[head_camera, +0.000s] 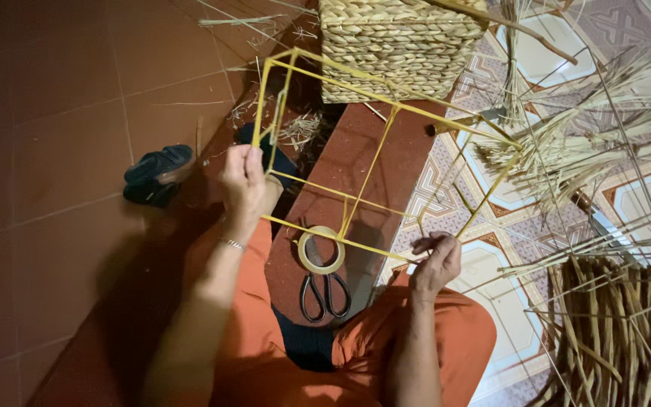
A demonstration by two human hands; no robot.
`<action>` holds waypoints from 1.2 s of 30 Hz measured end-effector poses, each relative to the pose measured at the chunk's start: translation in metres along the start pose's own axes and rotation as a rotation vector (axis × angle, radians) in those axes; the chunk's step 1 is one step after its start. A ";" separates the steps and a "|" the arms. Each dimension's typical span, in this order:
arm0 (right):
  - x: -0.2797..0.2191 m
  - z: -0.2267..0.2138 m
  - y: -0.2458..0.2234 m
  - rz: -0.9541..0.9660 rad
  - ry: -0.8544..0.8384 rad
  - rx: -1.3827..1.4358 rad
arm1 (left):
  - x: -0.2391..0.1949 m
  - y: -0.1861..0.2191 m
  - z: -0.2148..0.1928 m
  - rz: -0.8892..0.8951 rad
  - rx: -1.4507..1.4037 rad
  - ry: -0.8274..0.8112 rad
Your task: The person is weaving a basket using dried palm leaves. They are sitting on the floor and using a yellow metal frame as a guide. The person is using their hands to weave the leaves into the frame.
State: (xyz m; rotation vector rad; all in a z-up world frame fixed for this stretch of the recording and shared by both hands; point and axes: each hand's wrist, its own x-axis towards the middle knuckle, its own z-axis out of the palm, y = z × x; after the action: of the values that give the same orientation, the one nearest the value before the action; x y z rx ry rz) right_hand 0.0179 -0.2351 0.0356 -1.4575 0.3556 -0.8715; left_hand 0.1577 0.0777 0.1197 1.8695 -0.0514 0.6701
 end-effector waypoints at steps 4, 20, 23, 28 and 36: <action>0.001 -0.006 -0.005 0.054 0.041 0.007 | -0.001 -0.019 0.008 0.156 0.196 -0.030; -0.009 0.002 0.009 0.080 0.018 -0.019 | -0.036 -0.054 0.033 0.250 0.630 -0.153; -0.008 0.005 0.009 0.062 0.015 -0.038 | -0.077 -0.042 0.056 0.100 0.548 -0.678; -0.013 0.004 0.010 0.052 0.024 -0.073 | -0.138 -0.021 0.076 0.225 0.041 -0.388; -0.018 0.009 0.016 0.068 0.018 -0.018 | -0.140 -0.019 0.086 0.125 0.107 -0.307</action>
State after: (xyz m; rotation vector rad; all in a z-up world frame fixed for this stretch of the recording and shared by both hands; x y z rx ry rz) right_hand 0.0172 -0.2182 0.0160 -1.4470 0.4252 -0.8296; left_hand 0.0835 -0.0281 0.0167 2.0720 -0.3397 0.4723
